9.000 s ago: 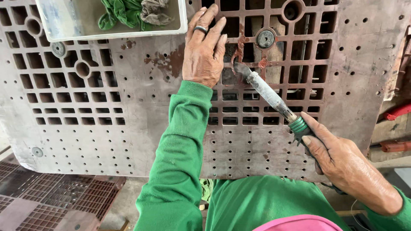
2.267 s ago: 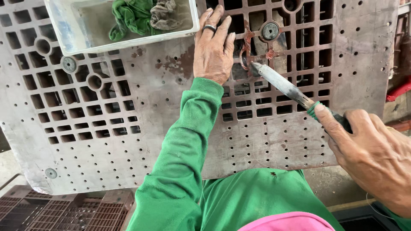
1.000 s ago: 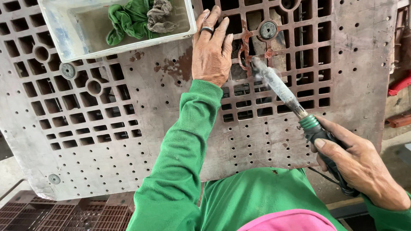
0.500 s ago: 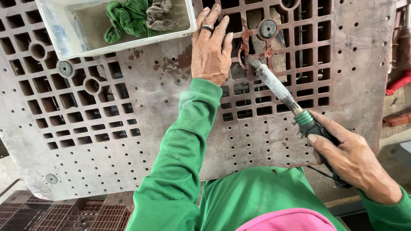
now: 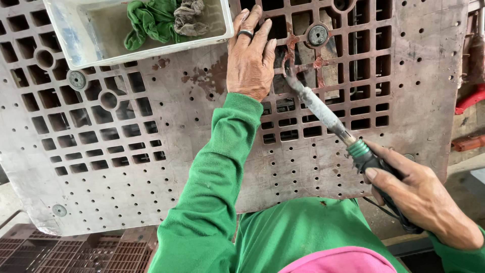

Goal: The person uses a handheld electric tool to scrape and clean a large metal grid with square holes. They repeatedly scrape the surface and wipe away debris with a cloth, focusing on specific areas of the grid.

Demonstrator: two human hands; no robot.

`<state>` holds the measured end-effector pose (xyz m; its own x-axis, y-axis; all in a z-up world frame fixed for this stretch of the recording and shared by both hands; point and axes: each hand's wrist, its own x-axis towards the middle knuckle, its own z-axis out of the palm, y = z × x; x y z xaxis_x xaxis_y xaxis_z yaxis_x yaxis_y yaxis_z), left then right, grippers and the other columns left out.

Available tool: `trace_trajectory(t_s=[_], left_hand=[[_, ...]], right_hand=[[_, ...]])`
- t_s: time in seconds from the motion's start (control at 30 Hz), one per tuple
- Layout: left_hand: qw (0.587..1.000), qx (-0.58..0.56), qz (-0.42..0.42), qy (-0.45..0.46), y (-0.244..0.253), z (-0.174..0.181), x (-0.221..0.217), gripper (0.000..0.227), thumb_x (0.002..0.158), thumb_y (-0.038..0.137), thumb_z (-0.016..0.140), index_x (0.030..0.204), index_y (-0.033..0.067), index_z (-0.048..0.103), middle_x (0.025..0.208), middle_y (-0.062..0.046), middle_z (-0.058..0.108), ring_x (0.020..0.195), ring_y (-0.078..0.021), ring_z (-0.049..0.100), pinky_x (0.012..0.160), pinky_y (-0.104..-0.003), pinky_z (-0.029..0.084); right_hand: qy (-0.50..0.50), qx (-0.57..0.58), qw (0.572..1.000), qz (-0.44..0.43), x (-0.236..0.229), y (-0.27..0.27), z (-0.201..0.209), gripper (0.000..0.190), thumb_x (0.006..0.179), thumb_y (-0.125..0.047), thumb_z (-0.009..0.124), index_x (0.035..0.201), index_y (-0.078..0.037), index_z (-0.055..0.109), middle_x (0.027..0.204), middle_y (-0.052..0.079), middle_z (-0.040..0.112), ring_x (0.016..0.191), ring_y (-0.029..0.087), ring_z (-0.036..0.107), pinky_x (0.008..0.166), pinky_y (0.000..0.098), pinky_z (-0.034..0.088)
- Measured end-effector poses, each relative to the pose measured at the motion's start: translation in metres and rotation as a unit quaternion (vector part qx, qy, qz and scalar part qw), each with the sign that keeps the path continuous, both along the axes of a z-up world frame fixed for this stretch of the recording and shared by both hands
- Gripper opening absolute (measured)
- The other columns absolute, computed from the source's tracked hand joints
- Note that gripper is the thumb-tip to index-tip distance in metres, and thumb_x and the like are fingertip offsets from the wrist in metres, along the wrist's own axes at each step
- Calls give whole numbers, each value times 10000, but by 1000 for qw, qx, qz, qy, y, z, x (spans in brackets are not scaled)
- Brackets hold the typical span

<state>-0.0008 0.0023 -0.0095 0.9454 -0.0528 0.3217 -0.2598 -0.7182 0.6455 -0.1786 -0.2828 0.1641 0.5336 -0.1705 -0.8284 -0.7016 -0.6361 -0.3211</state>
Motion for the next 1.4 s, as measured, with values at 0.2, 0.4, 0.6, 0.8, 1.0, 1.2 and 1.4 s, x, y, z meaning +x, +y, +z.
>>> trace_trajectory(t_s=[0.2, 0.4, 0.6, 0.8, 1.0, 1.2, 1.4], left_hand=[[1000, 4, 0, 1, 0, 2, -1, 335, 1063, 219, 669, 1375, 97, 657, 1591, 0, 444, 1526, -272, 363, 1298, -413, 373], [1000, 4, -6, -7, 0, 6, -1, 329, 1063, 202, 655, 1375, 99, 655, 1596, -16, 443, 1519, -281, 363, 1296, -415, 374], [1000, 18, 1, -4, 0, 3, -1, 327, 1054, 213, 660, 1363, 109, 668, 1572, -4, 464, 1517, -264, 373, 1289, -403, 376], [1000, 11, -10, -8, 1, 3, -1, 315, 1077, 216, 666, 1368, 95, 661, 1597, -27, 451, 1527, -271, 354, 1307, -403, 357], [1000, 27, 2, -8, 1, 4, 3, 347, 1041, 226, 684, 1359, 88, 664, 1574, -33, 471, 1510, -267, 374, 1289, -414, 359], [1000, 20, 0, -20, 0, 1, 1, 326, 1051, 210, 683, 1354, 90, 666, 1582, -27, 459, 1504, -286, 389, 1289, -408, 374], [1000, 6, -6, -14, 2, 1, 0, 322, 1052, 196, 672, 1354, 82, 668, 1580, -42, 463, 1503, -292, 387, 1277, -411, 382]], right_hand=[[-14, -42, 999, -4, -18, -12, 3, 630, 965, -234, 695, 1583, -188, 583, 854, 96, 670, 693, 161, 612, 588, 341, 522], [17, -54, 998, 16, -28, -16, 2, 642, 991, -244, 690, 1614, -221, 538, 823, 95, 659, 661, 169, 595, 555, 344, 507], [8, -16, 1000, 26, -25, -5, -1, 650, 981, -265, 652, 1622, -257, 543, 728, 85, 630, 626, 163, 534, 513, 353, 491], [40, -46, 997, 43, -20, 3, 4, 609, 1004, -314, 666, 1599, -279, 538, 691, 92, 594, 611, 177, 505, 518, 374, 463], [10, -28, 998, 57, -19, 0, -1, 647, 971, -299, 649, 1609, -280, 542, 687, 81, 580, 607, 168, 503, 516, 380, 468], [26, -52, 996, 74, -18, -5, 1, 627, 991, -310, 641, 1606, -279, 522, 674, 80, 579, 597, 175, 505, 515, 379, 457], [-2, -21, 997, 73, -17, -3, 1, 628, 983, -309, 644, 1598, -249, 530, 668, 72, 563, 583, 161, 499, 487, 360, 457]])
